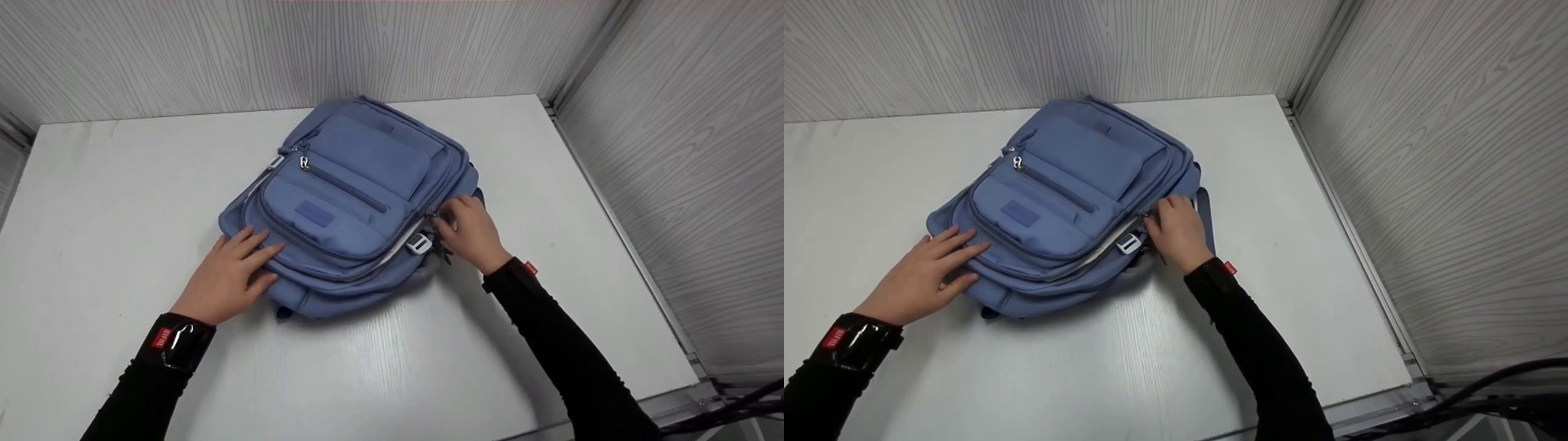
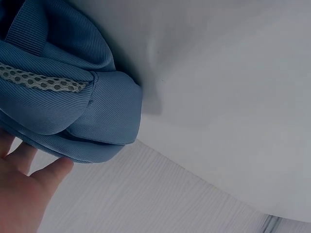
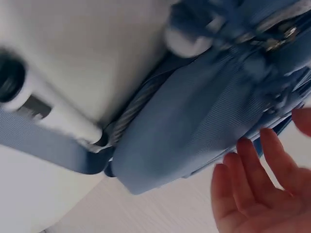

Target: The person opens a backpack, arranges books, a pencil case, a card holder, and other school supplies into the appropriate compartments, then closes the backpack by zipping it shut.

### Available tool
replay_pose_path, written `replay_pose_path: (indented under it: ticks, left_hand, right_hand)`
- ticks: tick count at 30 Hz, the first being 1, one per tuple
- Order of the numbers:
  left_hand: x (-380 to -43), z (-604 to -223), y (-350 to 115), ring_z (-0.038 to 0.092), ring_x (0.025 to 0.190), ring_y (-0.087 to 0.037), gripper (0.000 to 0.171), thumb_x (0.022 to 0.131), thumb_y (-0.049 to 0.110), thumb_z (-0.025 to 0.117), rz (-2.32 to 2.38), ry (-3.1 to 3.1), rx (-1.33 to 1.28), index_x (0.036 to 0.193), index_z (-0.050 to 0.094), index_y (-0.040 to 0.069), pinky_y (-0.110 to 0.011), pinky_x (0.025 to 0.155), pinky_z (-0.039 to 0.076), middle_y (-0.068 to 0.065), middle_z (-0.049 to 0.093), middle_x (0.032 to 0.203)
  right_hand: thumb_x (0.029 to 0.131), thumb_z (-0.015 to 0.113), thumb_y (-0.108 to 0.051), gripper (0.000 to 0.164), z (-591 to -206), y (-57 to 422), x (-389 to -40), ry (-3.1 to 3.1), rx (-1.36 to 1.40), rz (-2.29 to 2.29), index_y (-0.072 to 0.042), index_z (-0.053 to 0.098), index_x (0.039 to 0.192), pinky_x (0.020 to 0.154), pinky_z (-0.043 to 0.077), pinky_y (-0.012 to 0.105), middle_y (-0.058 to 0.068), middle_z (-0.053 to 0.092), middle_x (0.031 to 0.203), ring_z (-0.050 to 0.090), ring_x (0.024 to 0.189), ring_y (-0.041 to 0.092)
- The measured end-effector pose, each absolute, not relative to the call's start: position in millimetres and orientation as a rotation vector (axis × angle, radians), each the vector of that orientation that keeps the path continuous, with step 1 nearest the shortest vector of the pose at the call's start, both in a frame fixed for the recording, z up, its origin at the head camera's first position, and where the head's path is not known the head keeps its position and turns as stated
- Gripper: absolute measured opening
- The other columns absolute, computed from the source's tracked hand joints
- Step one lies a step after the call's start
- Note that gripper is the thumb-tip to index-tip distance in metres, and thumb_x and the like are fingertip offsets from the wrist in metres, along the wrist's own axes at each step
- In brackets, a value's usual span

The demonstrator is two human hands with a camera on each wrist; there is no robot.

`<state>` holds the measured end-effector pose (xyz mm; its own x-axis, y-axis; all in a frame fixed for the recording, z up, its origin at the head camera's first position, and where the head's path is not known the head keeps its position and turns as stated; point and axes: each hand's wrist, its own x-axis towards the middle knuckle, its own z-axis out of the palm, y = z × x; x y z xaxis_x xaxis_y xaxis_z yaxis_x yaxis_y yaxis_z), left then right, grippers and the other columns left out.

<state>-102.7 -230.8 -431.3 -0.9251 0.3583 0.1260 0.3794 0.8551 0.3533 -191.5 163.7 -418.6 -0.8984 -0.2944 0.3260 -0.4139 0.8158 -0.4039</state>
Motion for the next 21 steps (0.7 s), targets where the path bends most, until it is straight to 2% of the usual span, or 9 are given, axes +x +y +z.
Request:
replay_pose_path:
  ticks: [4,8,12,21]
  left_hand:
    - [-101.5,-434.9,-228.3,0.039,0.142,-0.048,0.051,0.089,0.026,0.073,-0.619,-2.931,-0.587,0.137,0.061,0.014,-0.068,0.115,0.027,-0.024,0.052,0.146]
    - [-100.9,-438.0,-222.3,0.041,0.141,-0.048,0.048,0.088,0.024,0.074,-0.64,-2.868,-0.562,0.134,0.064,0.016,-0.065,0.116,0.03,-0.024,0.055,0.143]
    - [-100.7,-439.0,-216.8,0.041,0.14,-0.049,0.047,0.087,0.022,0.074,-0.662,-2.843,-0.516,0.133,0.065,0.016,-0.063,0.115,0.033,-0.025,0.056,0.141]
    - [-99.3,-445.9,-203.9,0.045,0.136,-0.053,0.043,0.087,0.019,0.074,-0.624,-2.77,-0.473,0.129,0.068,0.014,-0.064,0.108,0.041,-0.027,0.061,0.133]
  right_hand:
    - [0.09,0.07,-0.016,0.018,-420.6,167.8,-194.9,-2.779,0.567,0.654,0.002,0.068,0.094,0.083,0.048,0.048,0.019,0.062,0.097,0.057,0.092,0.036]
    - [0.089,0.067,-0.008,0.011,-423.0,166.3,-194.8,-2.718,0.603,0.639,0.003,0.069,0.088,0.08,0.047,0.048,0.019,0.061,0.089,0.056,0.086,0.037]
    - [0.088,0.063,-0.006,0.011,-422.6,163.6,-190.3,-2.701,0.608,0.66,0.004,0.064,0.083,0.079,0.046,0.048,0.018,0.06,0.085,0.055,0.083,0.037]
    - [0.093,0.058,-0.005,0.011,-419.5,146.9,-163.1,-2.671,0.789,0.683,0.002,0.06,0.085,0.079,0.043,0.045,0.016,0.057,0.086,0.051,0.083,0.033]
